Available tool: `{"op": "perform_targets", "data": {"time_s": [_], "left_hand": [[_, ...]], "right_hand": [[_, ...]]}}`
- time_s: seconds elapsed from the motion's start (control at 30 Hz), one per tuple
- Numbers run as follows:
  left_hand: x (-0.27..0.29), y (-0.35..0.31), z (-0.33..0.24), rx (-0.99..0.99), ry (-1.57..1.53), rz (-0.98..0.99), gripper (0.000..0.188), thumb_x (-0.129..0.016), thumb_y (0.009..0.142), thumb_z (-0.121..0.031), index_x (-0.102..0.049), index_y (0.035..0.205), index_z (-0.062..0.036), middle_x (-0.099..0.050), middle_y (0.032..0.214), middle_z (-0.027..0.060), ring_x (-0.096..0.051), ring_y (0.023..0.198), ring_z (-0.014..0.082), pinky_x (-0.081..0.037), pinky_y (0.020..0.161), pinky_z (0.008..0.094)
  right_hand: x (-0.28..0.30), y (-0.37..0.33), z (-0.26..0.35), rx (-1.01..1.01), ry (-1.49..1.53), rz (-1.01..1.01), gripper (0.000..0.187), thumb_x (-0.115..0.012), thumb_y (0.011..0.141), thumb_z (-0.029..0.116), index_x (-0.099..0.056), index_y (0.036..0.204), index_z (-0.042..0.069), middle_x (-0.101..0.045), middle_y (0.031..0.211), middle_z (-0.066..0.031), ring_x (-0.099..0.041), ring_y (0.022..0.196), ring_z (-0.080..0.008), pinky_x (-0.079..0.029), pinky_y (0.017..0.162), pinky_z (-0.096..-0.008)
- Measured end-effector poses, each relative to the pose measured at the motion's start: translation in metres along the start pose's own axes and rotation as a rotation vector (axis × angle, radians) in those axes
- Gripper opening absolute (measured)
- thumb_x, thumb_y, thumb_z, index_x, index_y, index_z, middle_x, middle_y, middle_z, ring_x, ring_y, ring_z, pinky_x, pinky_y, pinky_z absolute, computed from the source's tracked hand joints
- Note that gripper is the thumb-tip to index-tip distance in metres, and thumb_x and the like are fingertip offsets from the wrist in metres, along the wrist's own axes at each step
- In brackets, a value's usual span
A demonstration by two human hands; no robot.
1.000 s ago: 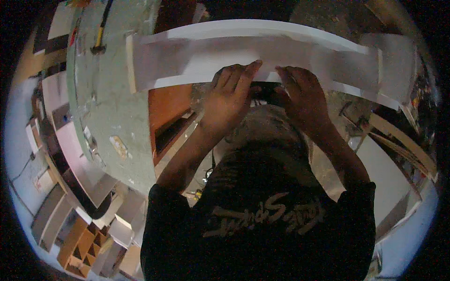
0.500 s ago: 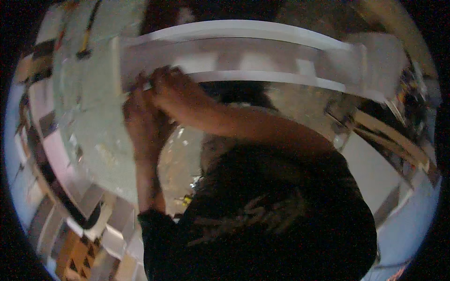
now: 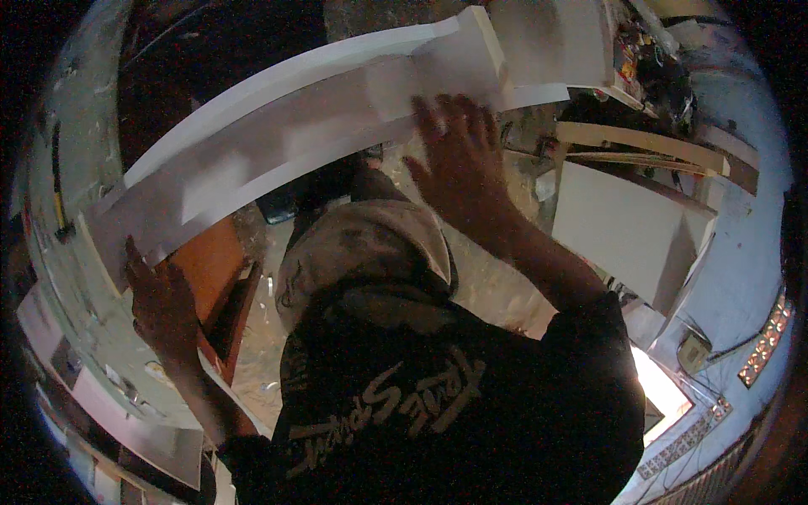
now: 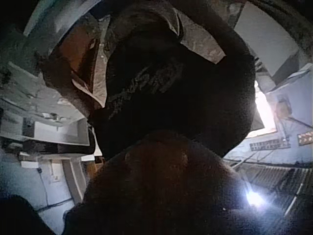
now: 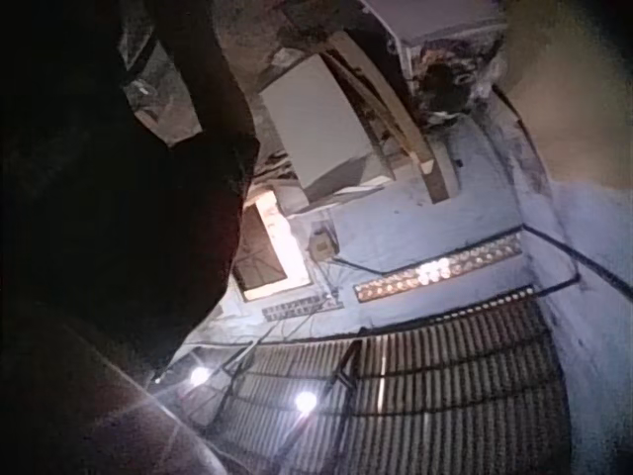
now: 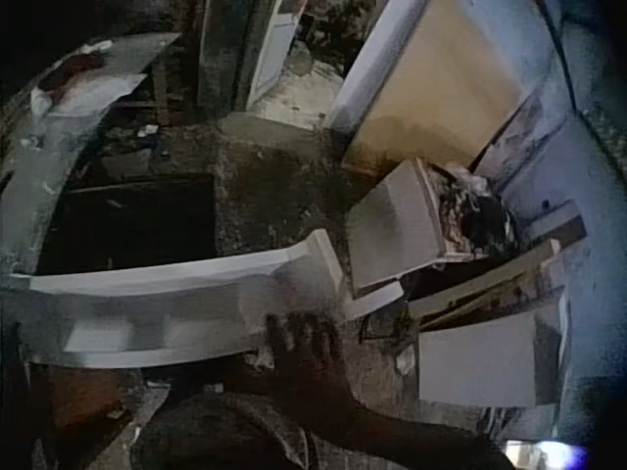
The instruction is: The person applies white edging tape to the edges of a white wooden shelf unit, pressing the tape down by hand and trimming the excess with a blade.
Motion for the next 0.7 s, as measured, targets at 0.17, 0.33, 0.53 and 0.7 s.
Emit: {"op": "perform_targets", "data": {"time_s": [0.17, 0.33, 0.53, 0.7], "left_hand": [[-0.005, 0.000, 0.003, -0.073, 0.008, -0.072, 0.058, -0.044, 0.100, -0.041, -0.029, 0.151, -0.0156, -0.044, 0.147, 0.0150, -0.056, 0.121, 0.0378, -0.048, 0.097, 0.0475], [0.000, -0.004, -0.010, -0.066, -0.145, -0.098, 0.066, -0.057, 0.093, -0.032, -0.030, 0.146, -0.0046, -0.051, 0.136, 0.0234, -0.063, 0.105, 0.0405, -0.052, 0.088, 0.0493], [0.013, -0.020, -0.019, 0.020, -0.313, -0.144, 0.071, -0.064, 0.084, -0.021, -0.032, 0.144, 0.0006, -0.052, 0.129, 0.0266, -0.063, 0.102, 0.0414, -0.054, 0.083, 0.0478], [-0.003, -0.076, 0.032, 0.037, -0.746, -0.440, 0.055, -0.071, 0.078, -0.009, -0.054, 0.130, -0.0019, -0.065, 0.110, 0.0174, -0.068, 0.094, 0.0293, -0.056, 0.076, 0.0362]], "right_hand": [[-0.002, 0.000, -0.018, -0.134, 0.106, 0.019, 0.069, -0.072, 0.082, 0.028, -0.043, 0.139, 0.005, -0.045, 0.137, -0.0192, -0.040, 0.130, -0.0398, -0.034, 0.107, -0.0522], [-0.001, -0.008, -0.014, -0.042, 0.159, -0.121, 0.065, -0.075, 0.082, 0.025, -0.048, 0.137, 0.004, -0.048, 0.139, -0.0199, -0.038, 0.134, -0.0385, -0.030, 0.112, -0.0506], [0.012, 0.003, -0.007, 0.047, 0.010, -0.114, 0.063, -0.072, 0.084, 0.027, -0.048, 0.138, 0.007, -0.046, 0.142, -0.0197, -0.044, 0.131, -0.0392, -0.038, 0.107, -0.0500], [0.040, 0.015, 0.080, 0.114, 0.301, -0.031, 0.057, -0.069, 0.086, 0.026, -0.049, 0.137, 0.006, -0.044, 0.146, -0.0180, -0.045, 0.132, -0.0361, -0.040, 0.106, -0.0485]]}}
Point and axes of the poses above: each hand's wrist, its own y-axis towards the middle knuckle, its own x-axis out of the back of the hand, z = x × y, the point moved 9 cm from there along y, towards the middle knuckle
